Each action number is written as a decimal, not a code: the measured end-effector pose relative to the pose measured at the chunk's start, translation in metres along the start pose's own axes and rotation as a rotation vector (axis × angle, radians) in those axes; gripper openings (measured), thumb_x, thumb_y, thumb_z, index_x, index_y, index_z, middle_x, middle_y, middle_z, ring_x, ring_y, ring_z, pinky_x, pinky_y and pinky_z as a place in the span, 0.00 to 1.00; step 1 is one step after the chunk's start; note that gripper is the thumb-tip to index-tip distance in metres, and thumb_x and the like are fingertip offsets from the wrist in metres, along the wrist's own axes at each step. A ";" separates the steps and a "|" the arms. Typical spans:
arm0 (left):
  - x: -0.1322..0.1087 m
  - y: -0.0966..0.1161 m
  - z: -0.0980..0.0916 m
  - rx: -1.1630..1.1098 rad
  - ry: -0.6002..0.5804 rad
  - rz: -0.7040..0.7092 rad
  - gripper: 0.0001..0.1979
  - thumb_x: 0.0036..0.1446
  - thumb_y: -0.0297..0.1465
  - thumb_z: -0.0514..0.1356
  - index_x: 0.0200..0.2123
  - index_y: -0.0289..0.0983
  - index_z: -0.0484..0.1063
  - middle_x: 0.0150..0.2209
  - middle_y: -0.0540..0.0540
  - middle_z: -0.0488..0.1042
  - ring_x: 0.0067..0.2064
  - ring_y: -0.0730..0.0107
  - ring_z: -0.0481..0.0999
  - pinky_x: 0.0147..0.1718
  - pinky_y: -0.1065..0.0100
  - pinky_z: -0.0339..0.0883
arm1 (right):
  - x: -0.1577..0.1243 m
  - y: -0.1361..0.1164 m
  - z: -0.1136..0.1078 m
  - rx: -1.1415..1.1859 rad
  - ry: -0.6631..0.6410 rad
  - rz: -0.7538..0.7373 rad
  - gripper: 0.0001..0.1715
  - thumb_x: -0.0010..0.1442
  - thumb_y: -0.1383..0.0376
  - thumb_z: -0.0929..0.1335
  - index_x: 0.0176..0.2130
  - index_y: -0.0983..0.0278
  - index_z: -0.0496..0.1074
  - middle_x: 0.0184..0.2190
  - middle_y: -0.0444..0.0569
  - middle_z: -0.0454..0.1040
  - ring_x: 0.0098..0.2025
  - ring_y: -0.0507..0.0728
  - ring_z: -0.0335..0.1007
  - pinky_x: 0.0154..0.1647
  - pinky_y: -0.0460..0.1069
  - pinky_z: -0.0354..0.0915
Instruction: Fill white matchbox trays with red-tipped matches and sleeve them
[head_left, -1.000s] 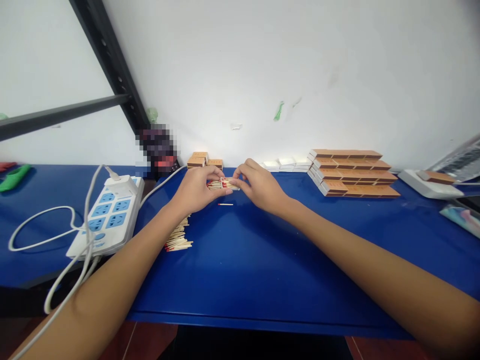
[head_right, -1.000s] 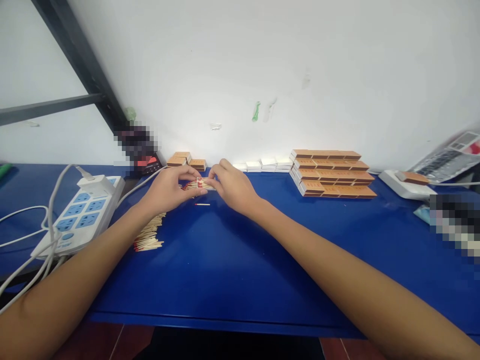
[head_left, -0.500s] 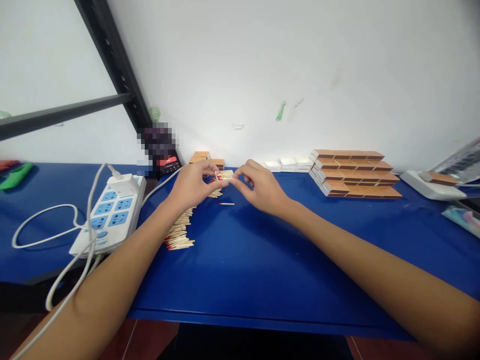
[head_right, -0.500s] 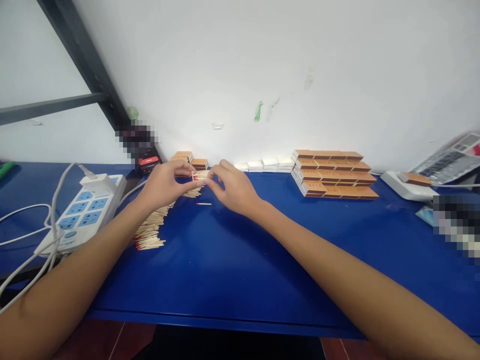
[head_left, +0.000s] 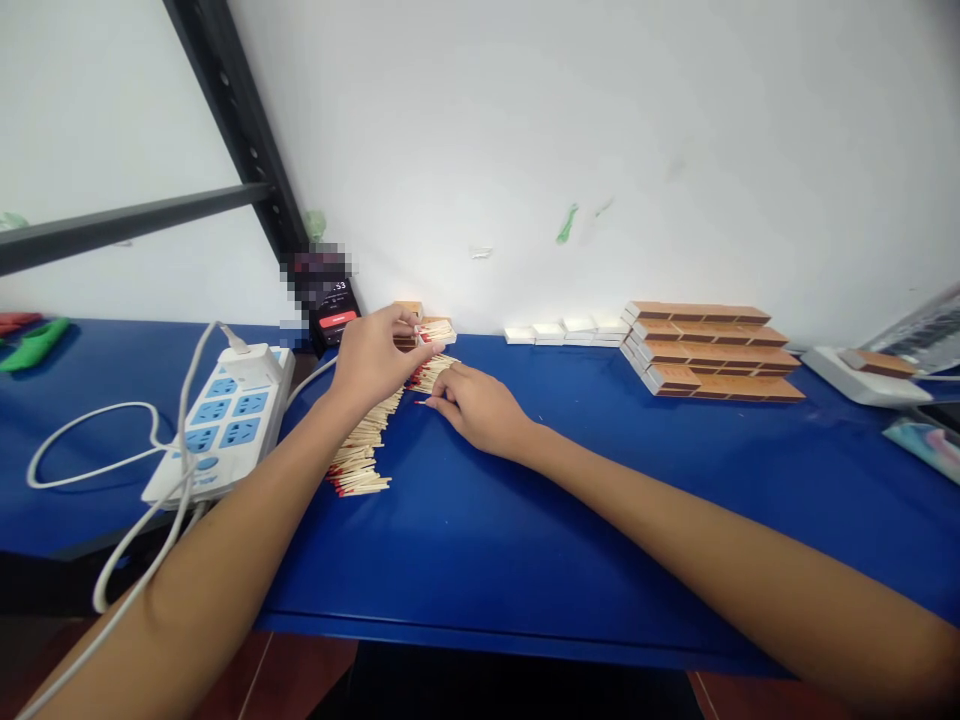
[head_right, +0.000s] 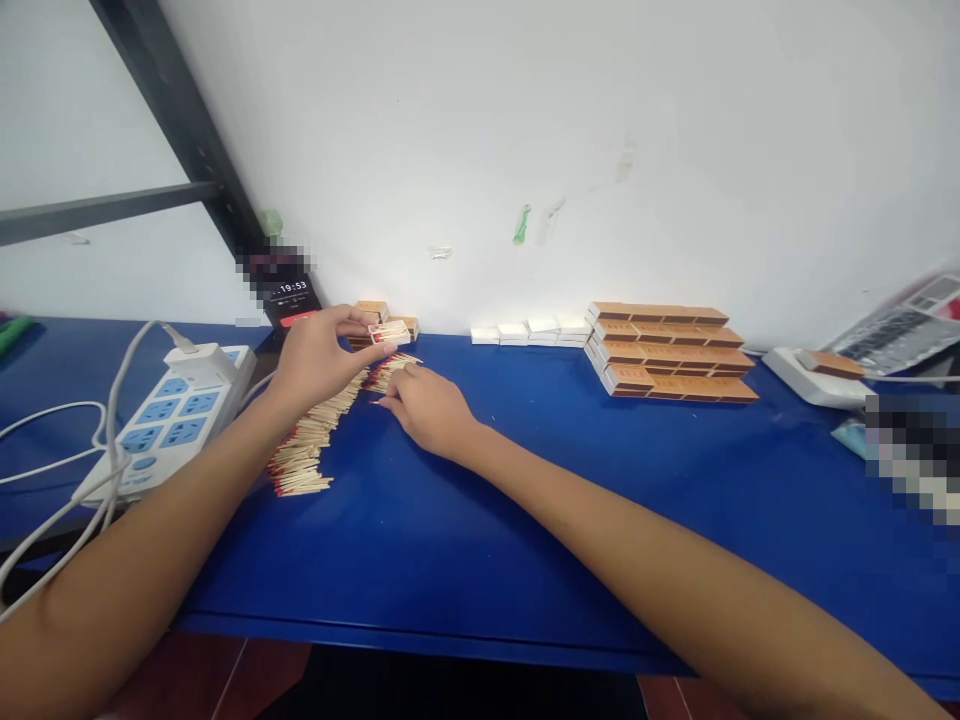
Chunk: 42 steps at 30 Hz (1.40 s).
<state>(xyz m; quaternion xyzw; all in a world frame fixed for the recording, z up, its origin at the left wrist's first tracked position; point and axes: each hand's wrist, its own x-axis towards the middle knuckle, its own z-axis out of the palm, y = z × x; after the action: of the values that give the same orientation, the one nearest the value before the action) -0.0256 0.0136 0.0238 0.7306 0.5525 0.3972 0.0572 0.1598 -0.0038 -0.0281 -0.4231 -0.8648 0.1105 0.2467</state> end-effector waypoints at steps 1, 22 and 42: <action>0.000 0.000 0.000 -0.004 0.005 0.004 0.18 0.53 0.42 0.75 0.42 0.41 0.78 0.43 0.46 0.86 0.49 0.52 0.86 0.47 0.58 0.77 | 0.000 -0.001 0.002 -0.004 0.016 -0.010 0.07 0.73 0.63 0.69 0.45 0.64 0.74 0.41 0.50 0.75 0.40 0.56 0.69 0.41 0.50 0.60; 0.000 -0.002 0.000 0.009 -0.001 0.023 0.18 0.53 0.44 0.75 0.42 0.42 0.77 0.42 0.46 0.86 0.50 0.51 0.86 0.50 0.56 0.76 | 0.001 0.004 0.001 -0.018 -0.021 -0.028 0.06 0.73 0.66 0.67 0.43 0.63 0.74 0.41 0.49 0.74 0.39 0.56 0.69 0.40 0.50 0.59; -0.006 -0.001 0.013 0.033 -0.242 0.124 0.17 0.52 0.43 0.74 0.40 0.42 0.77 0.42 0.45 0.85 0.48 0.51 0.85 0.46 0.58 0.75 | -0.001 0.039 -0.044 -0.066 0.163 0.045 0.06 0.73 0.65 0.64 0.44 0.63 0.71 0.44 0.53 0.73 0.41 0.59 0.68 0.42 0.52 0.60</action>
<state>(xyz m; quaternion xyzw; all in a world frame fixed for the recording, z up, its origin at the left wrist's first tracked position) -0.0182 0.0136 0.0118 0.8068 0.5017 0.2998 0.0866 0.2095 0.0182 -0.0063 -0.4579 -0.8352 0.0528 0.2999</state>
